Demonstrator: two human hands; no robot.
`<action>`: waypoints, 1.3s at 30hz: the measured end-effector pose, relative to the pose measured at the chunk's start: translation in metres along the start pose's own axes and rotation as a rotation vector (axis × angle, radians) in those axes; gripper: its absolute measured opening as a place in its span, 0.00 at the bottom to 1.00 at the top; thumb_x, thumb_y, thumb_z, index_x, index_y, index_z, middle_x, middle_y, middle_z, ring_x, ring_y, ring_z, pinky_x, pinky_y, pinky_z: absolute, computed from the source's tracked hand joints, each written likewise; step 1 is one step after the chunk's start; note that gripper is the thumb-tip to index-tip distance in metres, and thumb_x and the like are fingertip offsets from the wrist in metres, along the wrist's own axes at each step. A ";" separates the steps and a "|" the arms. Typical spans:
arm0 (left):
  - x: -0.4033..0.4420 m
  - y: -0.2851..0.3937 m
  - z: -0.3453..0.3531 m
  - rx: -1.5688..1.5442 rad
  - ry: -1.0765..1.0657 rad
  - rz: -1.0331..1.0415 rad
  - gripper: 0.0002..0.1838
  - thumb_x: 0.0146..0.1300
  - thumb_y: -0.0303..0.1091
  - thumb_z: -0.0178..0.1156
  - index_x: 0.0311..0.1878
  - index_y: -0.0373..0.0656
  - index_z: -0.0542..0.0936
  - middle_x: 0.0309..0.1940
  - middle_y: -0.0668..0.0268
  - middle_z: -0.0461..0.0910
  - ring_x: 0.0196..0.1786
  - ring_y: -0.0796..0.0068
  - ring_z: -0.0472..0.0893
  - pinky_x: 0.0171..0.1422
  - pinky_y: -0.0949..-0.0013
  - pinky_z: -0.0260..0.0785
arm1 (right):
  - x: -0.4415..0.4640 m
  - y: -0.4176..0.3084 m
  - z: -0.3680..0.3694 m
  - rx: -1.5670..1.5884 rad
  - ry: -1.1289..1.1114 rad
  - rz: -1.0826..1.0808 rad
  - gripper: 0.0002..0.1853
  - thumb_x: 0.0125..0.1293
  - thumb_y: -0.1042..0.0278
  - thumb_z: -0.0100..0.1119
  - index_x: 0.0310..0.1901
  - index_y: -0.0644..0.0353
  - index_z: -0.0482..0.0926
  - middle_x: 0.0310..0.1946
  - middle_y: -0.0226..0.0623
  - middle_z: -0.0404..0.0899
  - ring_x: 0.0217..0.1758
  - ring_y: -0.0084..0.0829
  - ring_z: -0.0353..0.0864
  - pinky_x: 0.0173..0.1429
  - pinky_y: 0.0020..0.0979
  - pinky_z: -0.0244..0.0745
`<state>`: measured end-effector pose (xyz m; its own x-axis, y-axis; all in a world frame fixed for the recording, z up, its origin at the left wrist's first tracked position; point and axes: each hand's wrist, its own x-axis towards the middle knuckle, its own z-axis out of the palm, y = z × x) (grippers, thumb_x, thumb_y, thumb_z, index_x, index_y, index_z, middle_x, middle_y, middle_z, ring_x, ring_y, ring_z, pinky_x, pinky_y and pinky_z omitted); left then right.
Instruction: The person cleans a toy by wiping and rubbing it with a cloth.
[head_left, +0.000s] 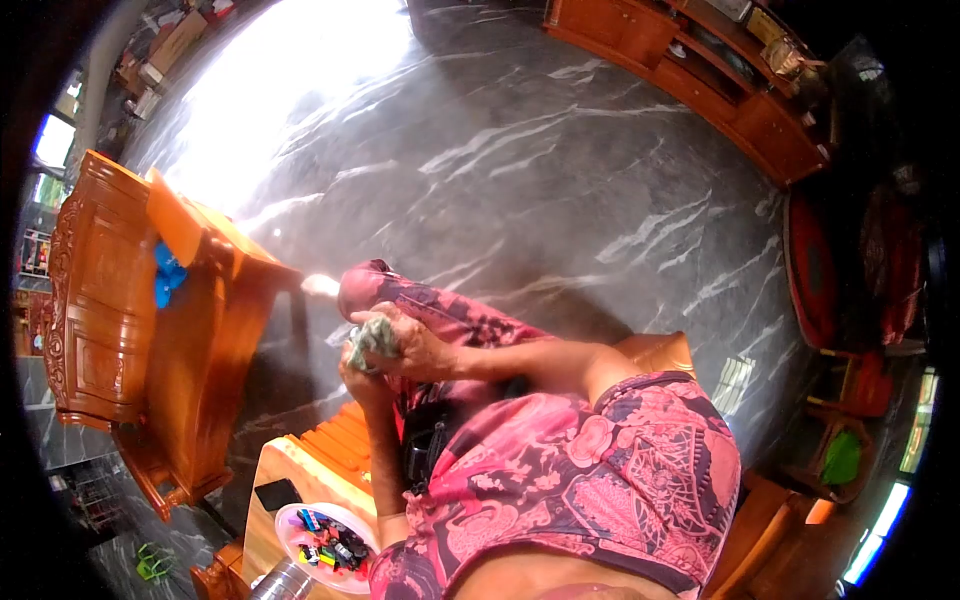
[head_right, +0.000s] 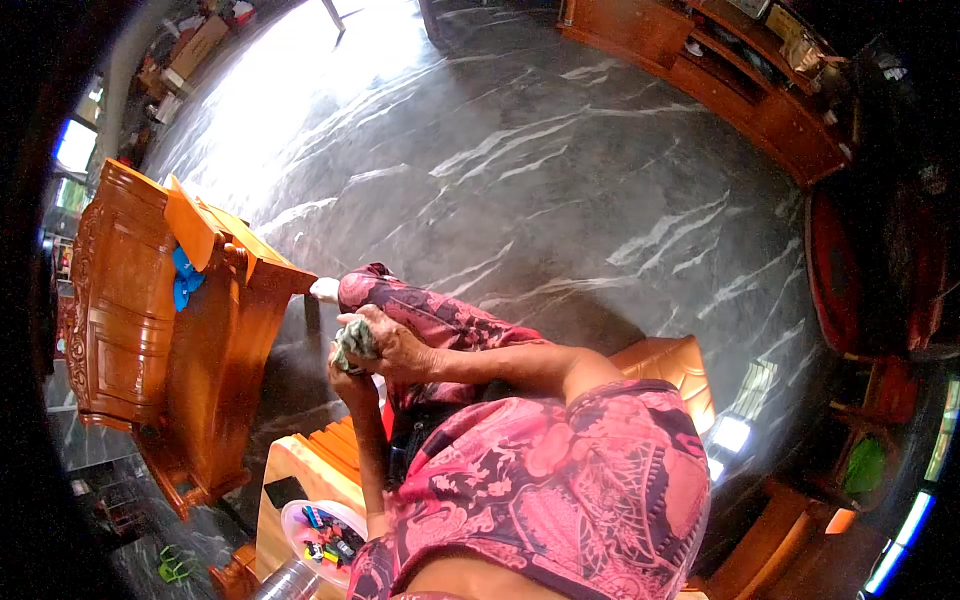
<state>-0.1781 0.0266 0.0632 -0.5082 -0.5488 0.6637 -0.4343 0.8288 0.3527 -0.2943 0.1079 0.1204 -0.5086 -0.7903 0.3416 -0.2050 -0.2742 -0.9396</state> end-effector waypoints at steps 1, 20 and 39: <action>0.004 0.002 -0.006 -0.176 -0.055 -0.098 0.16 0.63 0.40 0.49 0.39 0.33 0.74 0.32 0.59 0.75 0.32 0.71 0.75 0.35 0.67 0.69 | -0.003 0.007 0.002 -0.092 -0.065 -0.060 0.29 0.55 0.60 0.63 0.56 0.65 0.66 0.49 0.49 0.65 0.54 0.46 0.68 0.59 0.38 0.63; -0.017 0.002 -0.037 -0.816 -0.129 -0.706 0.27 0.66 0.51 0.41 0.45 0.33 0.75 0.32 0.63 0.77 0.34 0.74 0.75 0.34 0.69 0.68 | 0.019 0.026 0.035 0.403 -0.078 0.303 0.07 0.65 0.66 0.55 0.39 0.59 0.74 0.30 0.24 0.73 0.33 0.15 0.71 0.37 0.20 0.70; -0.101 -0.023 -0.117 -0.463 0.359 -0.888 0.17 0.64 0.42 0.49 0.48 0.40 0.72 0.35 0.63 0.75 0.31 0.73 0.75 0.33 0.71 0.71 | -0.014 0.019 0.150 0.103 -0.918 -0.308 0.31 0.51 0.56 0.64 0.56 0.56 0.66 0.53 0.51 0.63 0.58 0.52 0.61 0.61 0.48 0.60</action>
<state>-0.0294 0.0756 0.0653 0.1337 -0.9756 0.1744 -0.1776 0.1495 0.9727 -0.1655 0.0312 0.0940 0.4136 -0.7837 0.4635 -0.1236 -0.5527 -0.8242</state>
